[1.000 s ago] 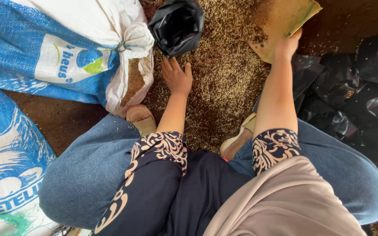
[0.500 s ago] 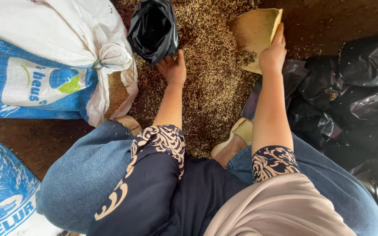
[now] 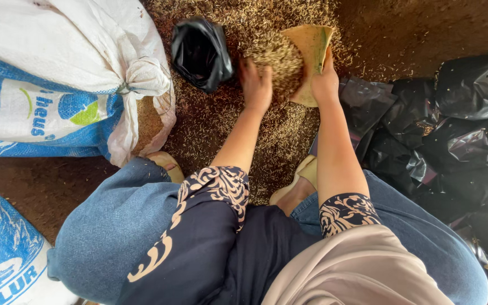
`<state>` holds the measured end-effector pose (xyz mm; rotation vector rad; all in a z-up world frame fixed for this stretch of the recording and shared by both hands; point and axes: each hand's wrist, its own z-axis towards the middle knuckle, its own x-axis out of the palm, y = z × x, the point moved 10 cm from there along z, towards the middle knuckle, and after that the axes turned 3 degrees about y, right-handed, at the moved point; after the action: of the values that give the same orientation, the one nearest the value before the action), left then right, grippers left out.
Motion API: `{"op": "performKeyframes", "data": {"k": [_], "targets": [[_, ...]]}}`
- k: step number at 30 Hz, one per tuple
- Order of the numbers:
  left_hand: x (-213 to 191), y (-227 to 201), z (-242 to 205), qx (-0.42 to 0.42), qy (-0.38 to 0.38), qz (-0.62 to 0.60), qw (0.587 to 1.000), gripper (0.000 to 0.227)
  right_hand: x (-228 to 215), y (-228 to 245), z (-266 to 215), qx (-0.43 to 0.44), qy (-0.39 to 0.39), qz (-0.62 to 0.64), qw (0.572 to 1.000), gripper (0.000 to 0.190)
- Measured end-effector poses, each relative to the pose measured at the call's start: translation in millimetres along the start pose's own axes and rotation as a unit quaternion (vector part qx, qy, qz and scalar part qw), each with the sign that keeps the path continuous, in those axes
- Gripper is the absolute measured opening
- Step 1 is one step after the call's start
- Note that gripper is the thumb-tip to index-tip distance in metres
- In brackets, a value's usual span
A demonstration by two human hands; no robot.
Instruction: The person scoops grains from a large pile on the floor using a scoop and pours them into small black plastic bags. The person then folds the top of each bag to close it and places it aside.
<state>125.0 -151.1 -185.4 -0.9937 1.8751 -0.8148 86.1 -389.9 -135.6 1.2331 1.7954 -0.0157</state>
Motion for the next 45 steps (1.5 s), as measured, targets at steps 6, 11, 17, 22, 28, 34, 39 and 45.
{"op": "performKeyframes", "data": {"k": [6,11,17,22,28,34,39,45], "targets": [[38.4,-58.2,-24.2,0.026,0.128,-0.017,0.991,0.091,-2.7,11.7,-3.5,-0.079,-0.046,0.043,0.995,0.066],[-27.7,-121.1,-55.7,0.214,-0.051,0.179,0.959,0.054,-4.2,4.8,0.7,-0.051,-0.052,0.034,0.997,0.061],[-185.6,-115.7,-52.1,0.228,-0.313,0.2,0.9,0.068,2.9,-20.5,3.1,0.026,-0.017,0.05,0.998,0.056],[-219.1,-87.5,-21.5,0.196,-0.227,0.344,0.89,0.082,15.0,-40.5,0.6,0.089,0.052,0.194,0.976,0.065],[-210.9,-62.7,-6.9,0.095,-0.201,0.306,0.926,0.032,-6.5,-35.6,-32.3,0.133,0.089,0.261,0.952,0.075],[-210.6,-64.3,-12.2,0.058,-0.197,0.231,0.951,0.035,-57.6,17.0,-75.4,0.076,0.106,0.194,0.972,0.079],[-178.2,-84.3,-16.6,0.081,-0.166,0.205,0.961,0.04,-52.6,46.6,-104.1,0.079,0.154,0.111,0.979,0.079],[-127.0,-89.9,-44.2,0.107,-0.061,0.151,0.981,0.048,-20.7,46.8,-116.7,0.108,0.159,0.08,0.978,0.082]]}}
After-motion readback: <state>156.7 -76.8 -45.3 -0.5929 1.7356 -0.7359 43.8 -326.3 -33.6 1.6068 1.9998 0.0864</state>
